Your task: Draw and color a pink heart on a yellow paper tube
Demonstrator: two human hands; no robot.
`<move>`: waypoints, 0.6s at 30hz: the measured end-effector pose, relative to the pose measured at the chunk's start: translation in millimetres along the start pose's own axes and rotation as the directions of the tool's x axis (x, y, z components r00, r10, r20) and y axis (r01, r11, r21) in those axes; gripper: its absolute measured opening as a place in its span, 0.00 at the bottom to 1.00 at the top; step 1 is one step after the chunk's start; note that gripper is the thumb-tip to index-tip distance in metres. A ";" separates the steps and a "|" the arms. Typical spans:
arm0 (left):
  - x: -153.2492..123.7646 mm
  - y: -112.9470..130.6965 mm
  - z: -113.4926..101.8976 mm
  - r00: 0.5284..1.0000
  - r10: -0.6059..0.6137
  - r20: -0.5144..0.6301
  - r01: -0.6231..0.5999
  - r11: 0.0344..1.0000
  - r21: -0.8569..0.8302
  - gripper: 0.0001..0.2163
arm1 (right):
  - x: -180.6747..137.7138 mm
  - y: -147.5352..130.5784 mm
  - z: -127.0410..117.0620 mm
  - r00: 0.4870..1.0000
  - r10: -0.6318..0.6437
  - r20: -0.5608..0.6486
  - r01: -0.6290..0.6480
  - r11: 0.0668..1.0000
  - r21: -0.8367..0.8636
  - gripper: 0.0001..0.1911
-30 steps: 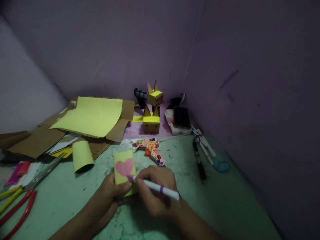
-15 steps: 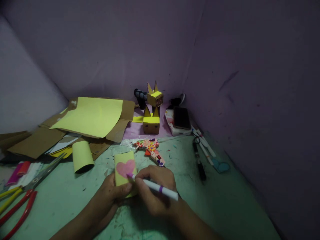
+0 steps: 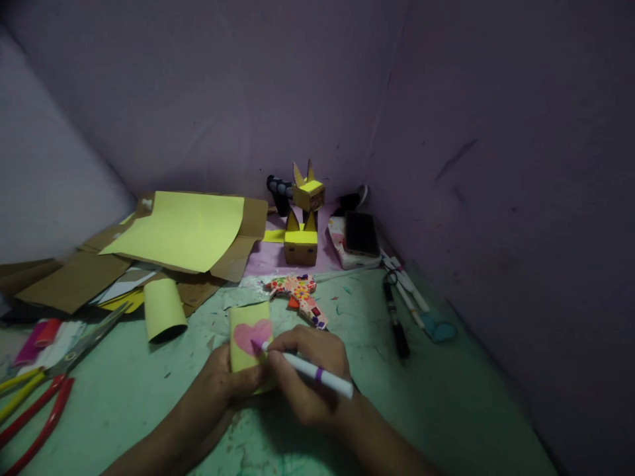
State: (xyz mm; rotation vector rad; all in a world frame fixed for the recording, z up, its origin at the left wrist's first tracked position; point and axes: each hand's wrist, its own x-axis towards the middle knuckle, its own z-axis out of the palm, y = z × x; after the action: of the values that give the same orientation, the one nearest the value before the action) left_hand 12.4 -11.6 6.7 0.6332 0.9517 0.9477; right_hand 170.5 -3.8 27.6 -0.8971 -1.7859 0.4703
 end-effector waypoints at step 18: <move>2.2 -6.5 -3.9 0.999 0.010 0.040 -0.011 1.000 0.027 0.18 | 0.6 -0.1 -1.5 0.999 -0.023 0.029 0.022 1.000 0.015 0.05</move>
State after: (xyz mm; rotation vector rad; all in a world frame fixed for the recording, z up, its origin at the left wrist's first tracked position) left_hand 12.0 -12.4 -1.1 0.6777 0.9282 0.9295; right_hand 171.7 -3.5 28.6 -0.8634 -1.8151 0.4833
